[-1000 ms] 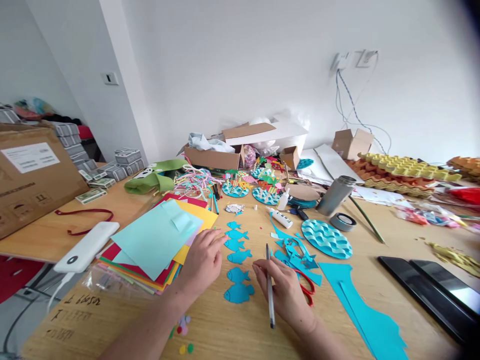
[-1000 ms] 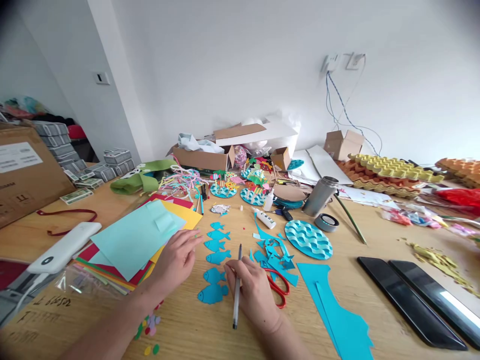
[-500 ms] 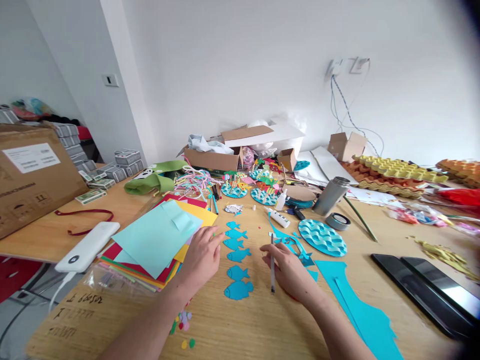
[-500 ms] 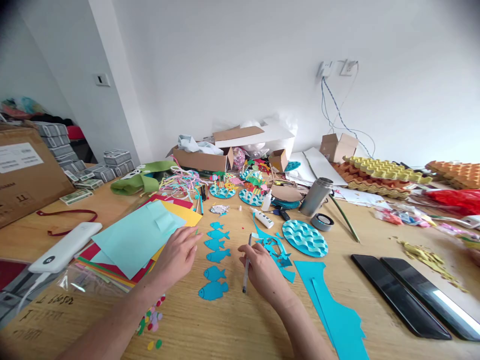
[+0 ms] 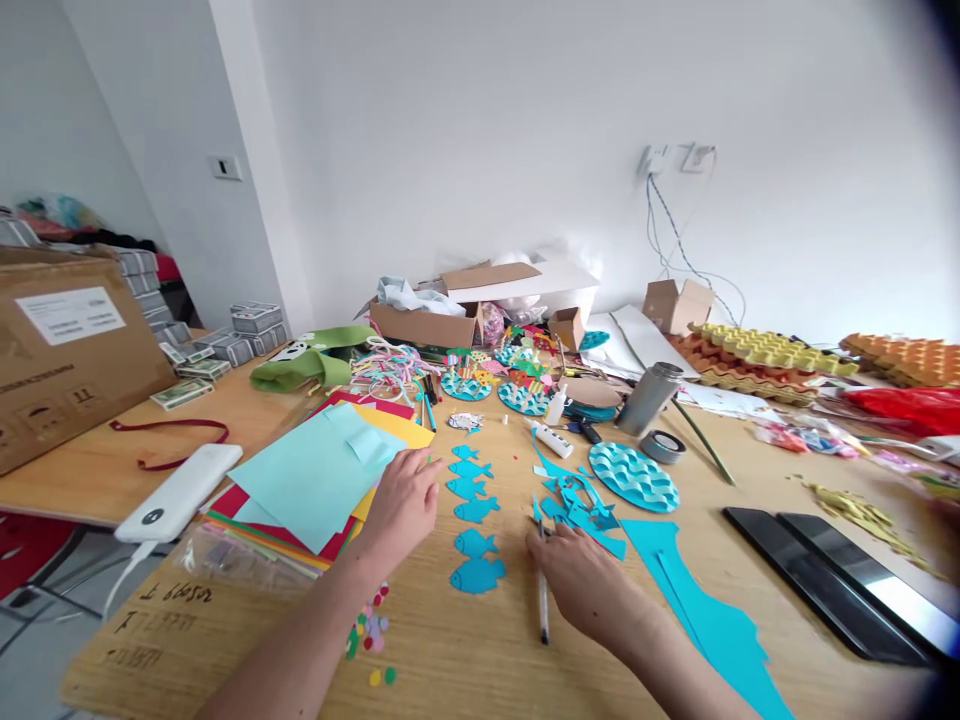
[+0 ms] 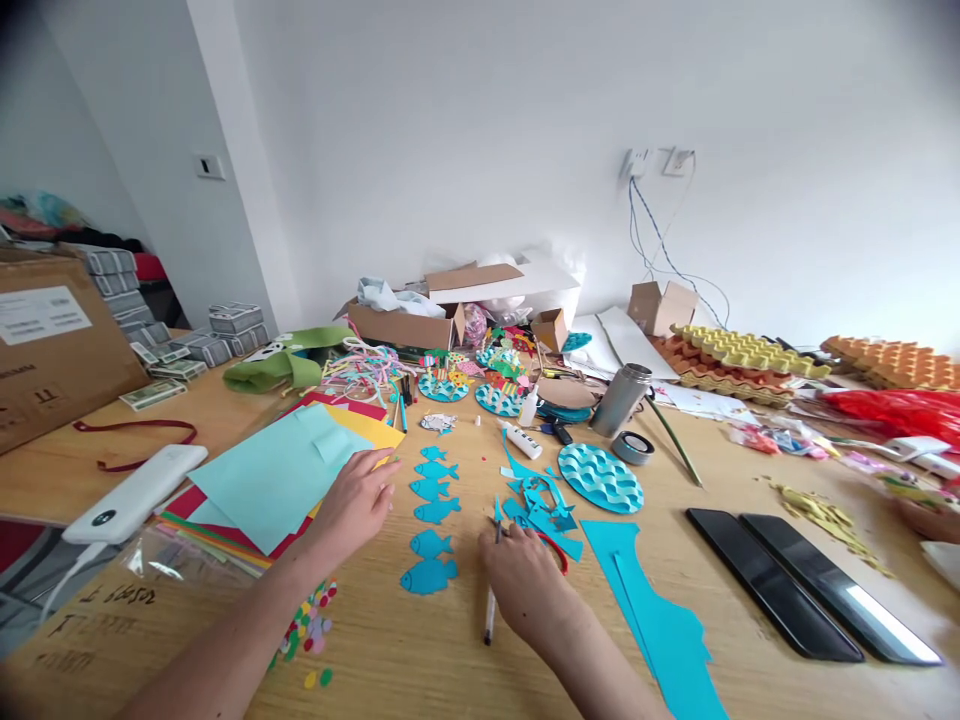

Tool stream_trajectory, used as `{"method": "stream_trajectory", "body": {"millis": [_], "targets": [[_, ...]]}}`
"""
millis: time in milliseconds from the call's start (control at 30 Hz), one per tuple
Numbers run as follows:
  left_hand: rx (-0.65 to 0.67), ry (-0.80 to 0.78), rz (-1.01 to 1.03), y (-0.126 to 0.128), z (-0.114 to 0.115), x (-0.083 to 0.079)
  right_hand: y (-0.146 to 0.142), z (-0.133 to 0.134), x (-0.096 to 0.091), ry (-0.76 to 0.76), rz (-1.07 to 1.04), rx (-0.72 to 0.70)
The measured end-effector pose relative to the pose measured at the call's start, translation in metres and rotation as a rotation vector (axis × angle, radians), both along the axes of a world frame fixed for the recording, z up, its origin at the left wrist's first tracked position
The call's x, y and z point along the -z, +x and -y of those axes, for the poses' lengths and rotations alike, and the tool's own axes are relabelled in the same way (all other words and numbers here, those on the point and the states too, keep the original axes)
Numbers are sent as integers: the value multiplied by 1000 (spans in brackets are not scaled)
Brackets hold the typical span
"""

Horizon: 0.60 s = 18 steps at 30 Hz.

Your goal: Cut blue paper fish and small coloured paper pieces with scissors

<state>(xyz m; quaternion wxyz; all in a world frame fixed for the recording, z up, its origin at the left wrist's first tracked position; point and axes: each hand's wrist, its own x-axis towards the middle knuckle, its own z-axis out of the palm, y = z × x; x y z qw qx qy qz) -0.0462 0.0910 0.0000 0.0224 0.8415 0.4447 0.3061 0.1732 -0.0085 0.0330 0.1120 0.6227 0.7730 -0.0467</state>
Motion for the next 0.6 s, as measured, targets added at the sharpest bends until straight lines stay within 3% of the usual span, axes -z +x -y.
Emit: {"method": "stream_trajectory", "body": {"millis": [100, 233, 400, 600], "targets": [[13, -12, 12, 0, -1, 1, 6, -11, -9, 5, -53, 25], [33, -17, 66, 1, -2, 7, 9, -46, -10, 29, -206, 19], [47, -12, 94, 0, -5, 13, 6, -90, 16, -30, -243, 28], [47, -14, 83, 1, 0, 9, 10, -111, 41, -68, -240, 37]]}}
